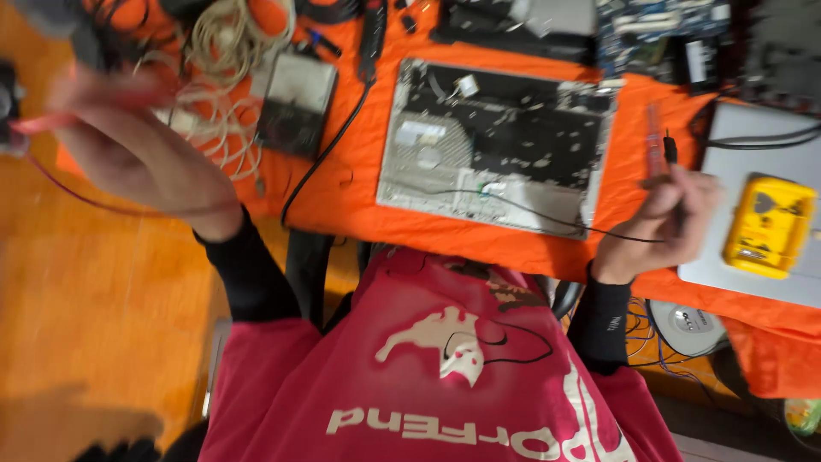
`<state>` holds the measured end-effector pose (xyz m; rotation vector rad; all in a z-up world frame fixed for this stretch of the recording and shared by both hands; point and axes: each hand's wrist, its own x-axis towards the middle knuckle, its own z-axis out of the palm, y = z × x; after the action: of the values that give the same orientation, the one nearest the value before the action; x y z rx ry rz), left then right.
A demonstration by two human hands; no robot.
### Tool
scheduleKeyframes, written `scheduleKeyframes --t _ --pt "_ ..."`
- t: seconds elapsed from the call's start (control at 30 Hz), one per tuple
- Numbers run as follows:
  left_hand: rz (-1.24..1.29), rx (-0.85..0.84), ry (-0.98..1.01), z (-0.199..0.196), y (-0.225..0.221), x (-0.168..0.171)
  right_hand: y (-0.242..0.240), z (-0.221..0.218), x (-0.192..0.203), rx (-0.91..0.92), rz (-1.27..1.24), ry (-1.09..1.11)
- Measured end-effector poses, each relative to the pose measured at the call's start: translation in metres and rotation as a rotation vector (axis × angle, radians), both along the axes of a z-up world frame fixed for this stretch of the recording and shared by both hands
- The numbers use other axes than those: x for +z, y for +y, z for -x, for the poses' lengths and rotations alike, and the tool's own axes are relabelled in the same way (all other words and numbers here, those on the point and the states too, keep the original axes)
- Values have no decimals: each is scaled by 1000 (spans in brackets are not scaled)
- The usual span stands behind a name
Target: Using a hair dryer and multimeter to repair a laptop's internal components.
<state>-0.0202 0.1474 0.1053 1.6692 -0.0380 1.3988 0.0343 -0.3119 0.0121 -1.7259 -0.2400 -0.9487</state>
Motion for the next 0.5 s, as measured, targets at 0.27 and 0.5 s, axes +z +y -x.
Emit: scheduleKeyframes --t 0.27,0.5 --pt "183 -663 386 -20 -117 -78 20 15 -6 420 126 260" --pt "216 -925 500 -33 -185 -124 21 19 -52 636 -107 529"
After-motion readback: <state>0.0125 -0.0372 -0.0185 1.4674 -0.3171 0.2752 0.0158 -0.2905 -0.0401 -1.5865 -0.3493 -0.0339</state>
